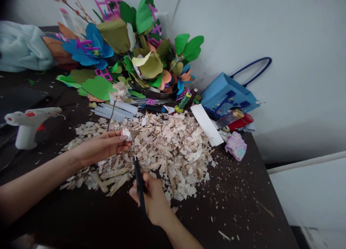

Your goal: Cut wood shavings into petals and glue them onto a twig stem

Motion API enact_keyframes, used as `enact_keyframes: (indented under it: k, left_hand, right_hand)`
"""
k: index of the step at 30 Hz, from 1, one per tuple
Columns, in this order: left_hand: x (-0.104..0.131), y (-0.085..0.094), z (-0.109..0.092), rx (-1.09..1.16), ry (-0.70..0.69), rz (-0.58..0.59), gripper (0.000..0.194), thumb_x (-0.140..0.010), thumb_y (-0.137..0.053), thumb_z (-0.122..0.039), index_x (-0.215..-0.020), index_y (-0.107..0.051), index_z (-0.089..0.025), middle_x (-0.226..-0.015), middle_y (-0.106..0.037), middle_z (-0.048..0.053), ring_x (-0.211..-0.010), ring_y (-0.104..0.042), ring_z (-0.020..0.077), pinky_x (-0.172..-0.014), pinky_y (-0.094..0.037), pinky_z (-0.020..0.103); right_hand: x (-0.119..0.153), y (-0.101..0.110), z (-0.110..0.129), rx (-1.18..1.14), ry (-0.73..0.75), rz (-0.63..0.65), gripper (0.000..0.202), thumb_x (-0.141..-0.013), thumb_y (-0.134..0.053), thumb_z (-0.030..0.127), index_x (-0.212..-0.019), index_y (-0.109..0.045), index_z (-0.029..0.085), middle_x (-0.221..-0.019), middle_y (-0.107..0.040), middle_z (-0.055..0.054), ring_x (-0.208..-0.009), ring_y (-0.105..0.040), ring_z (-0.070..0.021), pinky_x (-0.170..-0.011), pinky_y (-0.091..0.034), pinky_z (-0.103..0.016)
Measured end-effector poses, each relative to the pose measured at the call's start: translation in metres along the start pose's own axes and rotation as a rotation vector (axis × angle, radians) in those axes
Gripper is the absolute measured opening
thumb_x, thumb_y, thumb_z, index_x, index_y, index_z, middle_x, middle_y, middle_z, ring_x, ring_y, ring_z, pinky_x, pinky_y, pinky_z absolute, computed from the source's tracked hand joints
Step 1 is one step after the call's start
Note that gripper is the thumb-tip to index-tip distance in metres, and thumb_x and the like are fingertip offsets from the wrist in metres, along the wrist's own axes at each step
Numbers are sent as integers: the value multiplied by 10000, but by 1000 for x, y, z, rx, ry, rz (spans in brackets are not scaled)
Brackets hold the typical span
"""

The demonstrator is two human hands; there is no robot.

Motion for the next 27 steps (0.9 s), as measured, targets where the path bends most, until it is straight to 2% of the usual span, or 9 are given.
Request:
enact_keyframes:
  k: [7, 27]
  left_hand:
    - [-1, 2, 0, -27, -21, 45, 72, -859, -737, -84, -799, -717, -118, -806, -760, 73, -782, -733, 142, -767, -611, 216]
    - [-4, 2, 1, -31, -39, 79, 93, -810, -806, -129, -783, -717, -125, -805, -758, 63, -791, -725, 144, -774, -601, 216]
  right_hand:
    - [1, 1, 1, 22, -1, -1, 563, -804, -622, 750, -816, -533, 194, -605, -496, 42, -486, -436, -103, -493, -357, -247]
    - [1, 2, 0, 39, 6, 0, 553, -824, -596, 752, -799, -512, 205, -576, -462, 52, -474, -414, -105, -475, -337, -242]
Point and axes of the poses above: each hand's wrist, its own x-axis away from the middle knuckle, its own y-axis out of the back of the hand, z = x × y, the point moved 9 cm from there along -x, towards the middle knuckle
